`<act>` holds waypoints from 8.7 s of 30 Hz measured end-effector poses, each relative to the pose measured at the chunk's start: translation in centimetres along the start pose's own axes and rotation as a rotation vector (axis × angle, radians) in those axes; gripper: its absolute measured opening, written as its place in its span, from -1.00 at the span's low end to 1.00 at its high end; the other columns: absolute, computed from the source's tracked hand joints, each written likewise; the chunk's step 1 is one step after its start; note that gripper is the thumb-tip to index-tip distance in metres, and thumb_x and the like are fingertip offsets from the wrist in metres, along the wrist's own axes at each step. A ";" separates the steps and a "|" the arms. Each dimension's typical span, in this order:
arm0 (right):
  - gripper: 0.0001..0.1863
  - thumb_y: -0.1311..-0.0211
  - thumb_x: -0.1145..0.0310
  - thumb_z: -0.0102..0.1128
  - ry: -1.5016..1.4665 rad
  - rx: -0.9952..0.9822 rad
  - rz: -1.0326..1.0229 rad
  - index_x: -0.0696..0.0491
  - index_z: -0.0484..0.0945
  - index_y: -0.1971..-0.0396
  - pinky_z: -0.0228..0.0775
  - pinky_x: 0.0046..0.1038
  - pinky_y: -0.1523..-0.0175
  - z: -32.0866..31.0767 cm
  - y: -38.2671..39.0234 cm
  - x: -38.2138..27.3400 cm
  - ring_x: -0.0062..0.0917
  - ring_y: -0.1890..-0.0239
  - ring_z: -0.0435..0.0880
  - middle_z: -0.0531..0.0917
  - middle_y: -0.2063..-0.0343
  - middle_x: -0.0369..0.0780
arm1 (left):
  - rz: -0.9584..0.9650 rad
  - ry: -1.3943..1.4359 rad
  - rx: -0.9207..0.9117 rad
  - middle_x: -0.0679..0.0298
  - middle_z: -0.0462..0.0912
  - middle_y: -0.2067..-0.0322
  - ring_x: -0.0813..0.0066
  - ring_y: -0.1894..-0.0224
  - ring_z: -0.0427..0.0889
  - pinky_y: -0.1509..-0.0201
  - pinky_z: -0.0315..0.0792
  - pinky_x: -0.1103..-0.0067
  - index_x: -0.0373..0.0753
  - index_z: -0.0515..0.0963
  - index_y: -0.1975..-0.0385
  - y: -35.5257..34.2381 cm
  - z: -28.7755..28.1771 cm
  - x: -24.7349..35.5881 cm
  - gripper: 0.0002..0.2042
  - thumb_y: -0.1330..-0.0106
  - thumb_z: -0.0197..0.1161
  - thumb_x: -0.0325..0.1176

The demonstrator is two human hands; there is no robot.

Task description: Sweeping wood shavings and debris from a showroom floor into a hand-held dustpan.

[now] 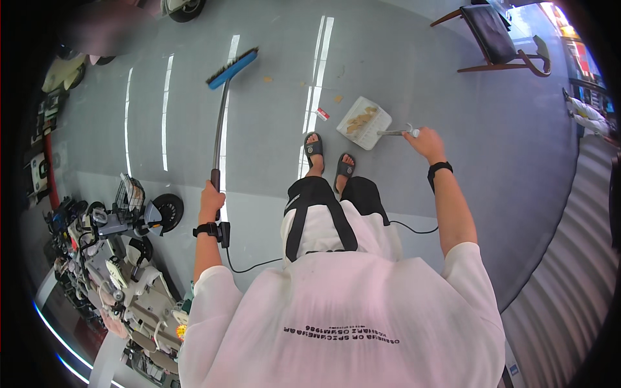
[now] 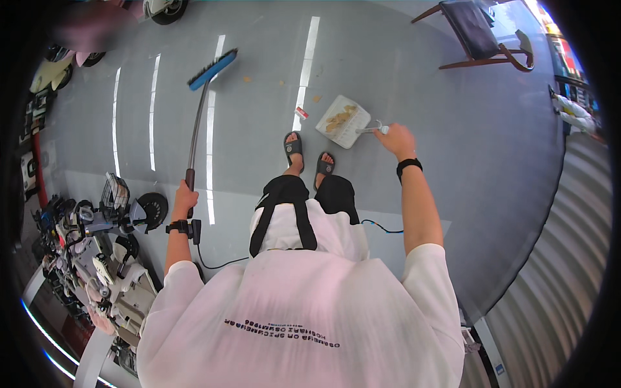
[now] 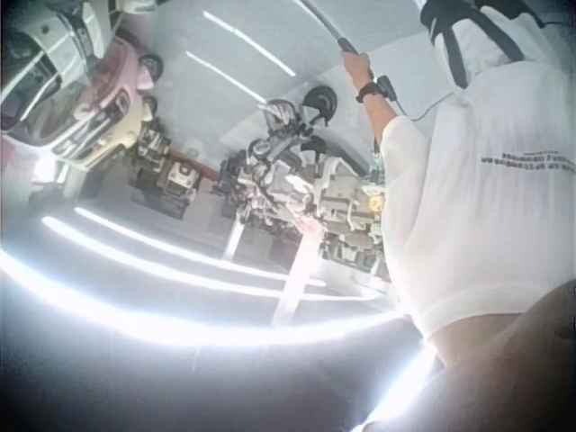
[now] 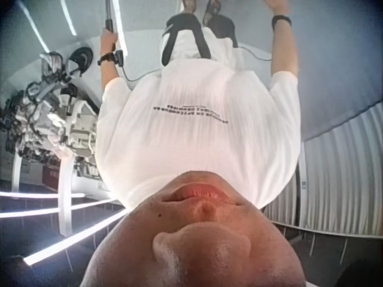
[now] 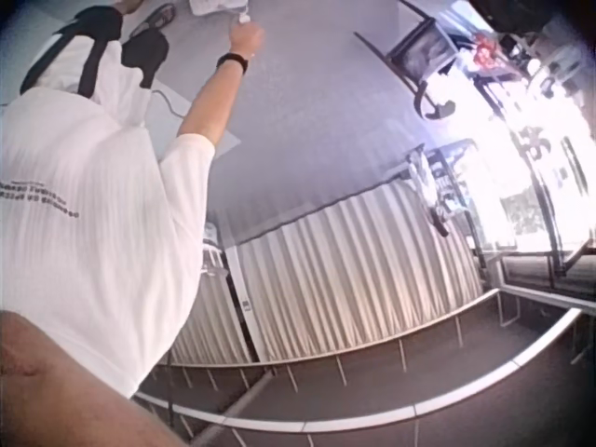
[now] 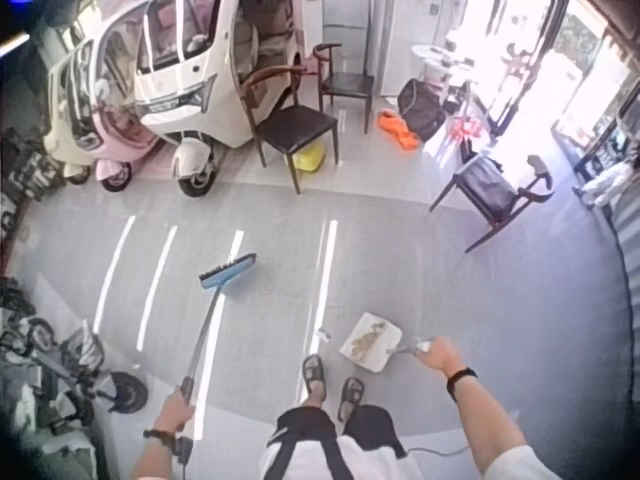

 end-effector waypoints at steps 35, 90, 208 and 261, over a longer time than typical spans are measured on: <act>-0.63 0.01 0.04 0.26 -0.013 0.000 -0.189 0.04 0.63 0.34 0.49 -0.19 0.13 1.6 -3.8 0.0 -0.13 0.22 0.64 0.68 0.33 -0.06 | -0.033 0.114 -0.523 0.17 0.51 0.64 0.45 0.70 0.52 0.61 0.39 0.52 -0.37 0.37 0.20 19.6 0.2 7.0 -0.62 0.07 0.24 -0.50; -0.52 -0.01 -0.04 0.25 -0.070 -0.053 -0.179 0.09 0.62 0.28 0.48 -0.20 0.11 2.7 -0.2 7.7 -0.12 0.18 0.64 0.67 0.28 -0.03 | -0.122 0.298 -0.323 0.15 0.56 0.52 0.49 0.67 0.55 0.53 0.46 0.54 0.09 0.19 -0.34 26.9 9.9 10.8 -0.19 0.00 0.27 -0.55; -0.55 -0.06 0.00 0.31 -0.854 0.508 0.658 0.18 0.64 0.43 0.48 -0.19 0.22 14.0 17.2 43.5 -0.13 0.38 0.68 0.67 0.52 -0.01 | 0.083 0.140 -0.498 0.13 0.53 0.59 0.33 0.65 0.61 0.63 0.49 0.48 -0.42 0.36 0.30 17.0 26.5 36.2 -0.67 -0.08 0.30 -0.34; -0.55 -0.13 -0.03 0.17 -0.356 0.173 0.216 0.11 0.62 0.30 0.49 -0.15 0.14 2.7 2.9 40.4 -0.07 0.21 0.64 0.66 0.30 0.02 | 0.044 -0.135 -0.415 0.21 0.50 0.63 0.47 0.71 0.52 0.67 0.40 0.52 -0.35 0.39 0.18 28.9 14.0 36.6 -0.60 -0.04 0.37 -0.35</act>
Point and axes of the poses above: each hand's wrist, its own y-axis away from the middle knuckle, its own z-axis out of the palm, x = y × z, the point moved 5 cm from there along -y, towards the middle knuckle
